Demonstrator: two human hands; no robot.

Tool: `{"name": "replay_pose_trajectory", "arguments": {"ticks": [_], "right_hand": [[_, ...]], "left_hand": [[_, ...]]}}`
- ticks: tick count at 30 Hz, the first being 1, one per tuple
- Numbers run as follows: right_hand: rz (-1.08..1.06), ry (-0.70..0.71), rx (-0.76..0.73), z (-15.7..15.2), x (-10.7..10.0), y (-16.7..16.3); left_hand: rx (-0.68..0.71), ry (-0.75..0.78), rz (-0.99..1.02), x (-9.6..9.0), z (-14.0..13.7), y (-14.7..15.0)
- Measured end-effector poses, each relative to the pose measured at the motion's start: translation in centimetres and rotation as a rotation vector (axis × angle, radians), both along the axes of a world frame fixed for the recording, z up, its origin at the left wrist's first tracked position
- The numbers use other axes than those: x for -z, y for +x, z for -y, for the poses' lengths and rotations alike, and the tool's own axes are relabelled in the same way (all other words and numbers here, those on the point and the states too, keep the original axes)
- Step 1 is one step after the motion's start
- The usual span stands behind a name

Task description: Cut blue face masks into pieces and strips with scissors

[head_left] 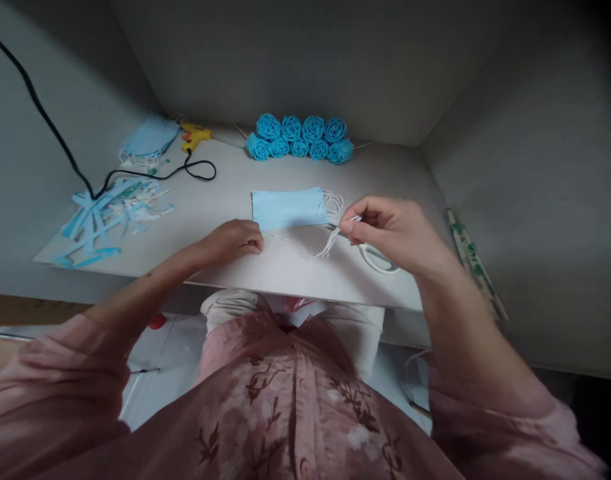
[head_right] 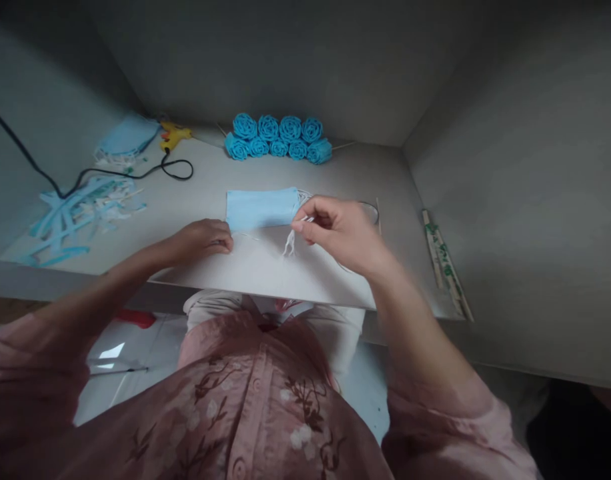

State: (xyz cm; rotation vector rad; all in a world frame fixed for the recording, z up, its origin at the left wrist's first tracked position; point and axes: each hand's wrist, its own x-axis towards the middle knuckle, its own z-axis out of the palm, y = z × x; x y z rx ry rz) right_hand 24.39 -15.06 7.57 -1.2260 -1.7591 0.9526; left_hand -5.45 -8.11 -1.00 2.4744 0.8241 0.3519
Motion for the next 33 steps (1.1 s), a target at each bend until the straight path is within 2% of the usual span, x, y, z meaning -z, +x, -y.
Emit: {"name": "replay_pose_trajectory", "arguments": {"ticks": [3,6,9,12,18,24,27,30,33], "right_hand": [[0.061,-0.029,-0.07,-0.2,0.8,-1.2],[0.109,-0.038,-0.108,-0.3,1.5,-2.4],[0.107,-0.034,-0.098,-0.4,1.7,-3.2],[0.055,-0.021,-0.068,-0.6,1.3,-3.7],[-0.045,-0.02,-0.052,-0.9,0.5,-4.5],[-0.032,0.002,-0.058,-0.9,0.2,-5.0],[-0.029,0.015,-0.063,-1.0,-0.1,-5.2],[-0.075,0.02,-0.042,-1.4,-0.5,-5.3],[-0.116,0.01,-0.013,-2.3,-0.7,-5.6]], "left_hand": [[-0.12,-0.034,0.203,-1.2,0.8,1.6],[-0.226,-0.216,0.517,-3.0,2.1,3.5],[-0.225,-0.443,0.719,-3.8,2.9,5.2],[-0.19,-0.581,0.826,-3.6,3.0,6.3],[-0.138,-0.681,0.843,-3.4,3.0,6.7],[-0.132,-0.675,0.87,-3.9,3.1,6.6],[-0.109,-0.74,0.9,-4.4,3.4,6.6],[-0.074,-0.817,0.855,-5.1,3.5,6.3],[-0.099,-0.811,0.756,-5.6,3.4,5.4]]}}
